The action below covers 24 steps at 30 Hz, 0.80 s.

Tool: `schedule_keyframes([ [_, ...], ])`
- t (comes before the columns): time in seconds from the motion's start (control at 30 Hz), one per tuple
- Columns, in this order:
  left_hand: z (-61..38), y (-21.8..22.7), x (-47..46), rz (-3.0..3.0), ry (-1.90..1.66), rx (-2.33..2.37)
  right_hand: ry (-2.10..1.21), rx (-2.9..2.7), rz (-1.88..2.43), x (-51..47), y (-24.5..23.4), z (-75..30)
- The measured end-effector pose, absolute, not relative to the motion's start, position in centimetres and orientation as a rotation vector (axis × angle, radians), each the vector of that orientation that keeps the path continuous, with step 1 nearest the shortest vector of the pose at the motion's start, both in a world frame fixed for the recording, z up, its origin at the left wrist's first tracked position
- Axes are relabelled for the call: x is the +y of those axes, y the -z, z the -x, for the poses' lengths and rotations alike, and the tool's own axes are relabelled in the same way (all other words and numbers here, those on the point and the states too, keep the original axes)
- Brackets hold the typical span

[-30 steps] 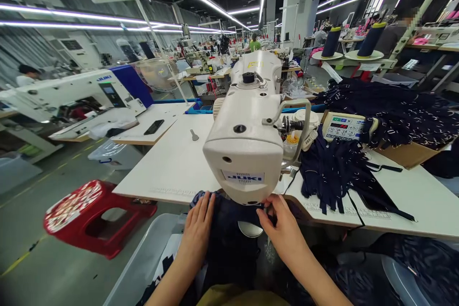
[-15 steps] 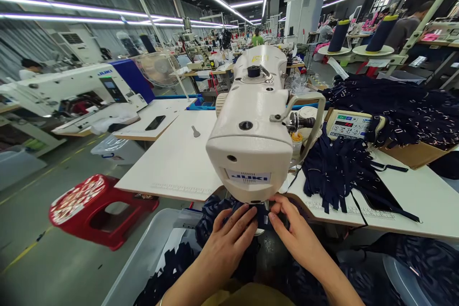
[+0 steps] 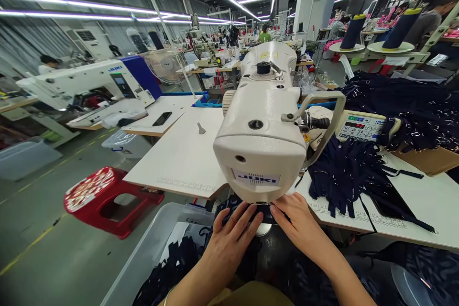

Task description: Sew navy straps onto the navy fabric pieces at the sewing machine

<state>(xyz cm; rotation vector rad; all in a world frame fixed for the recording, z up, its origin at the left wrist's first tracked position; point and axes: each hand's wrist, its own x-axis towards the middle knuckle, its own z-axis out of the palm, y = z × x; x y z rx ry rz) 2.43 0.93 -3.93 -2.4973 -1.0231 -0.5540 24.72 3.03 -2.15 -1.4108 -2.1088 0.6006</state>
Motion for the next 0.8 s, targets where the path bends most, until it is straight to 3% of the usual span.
schedule_keyframes([
  [0.8, -3.5, 4.3, 0.4, 2.386, 0.593, -1.134, -0.482, -2.026, 1.505, 3.1, 2.6, -23.9],
])
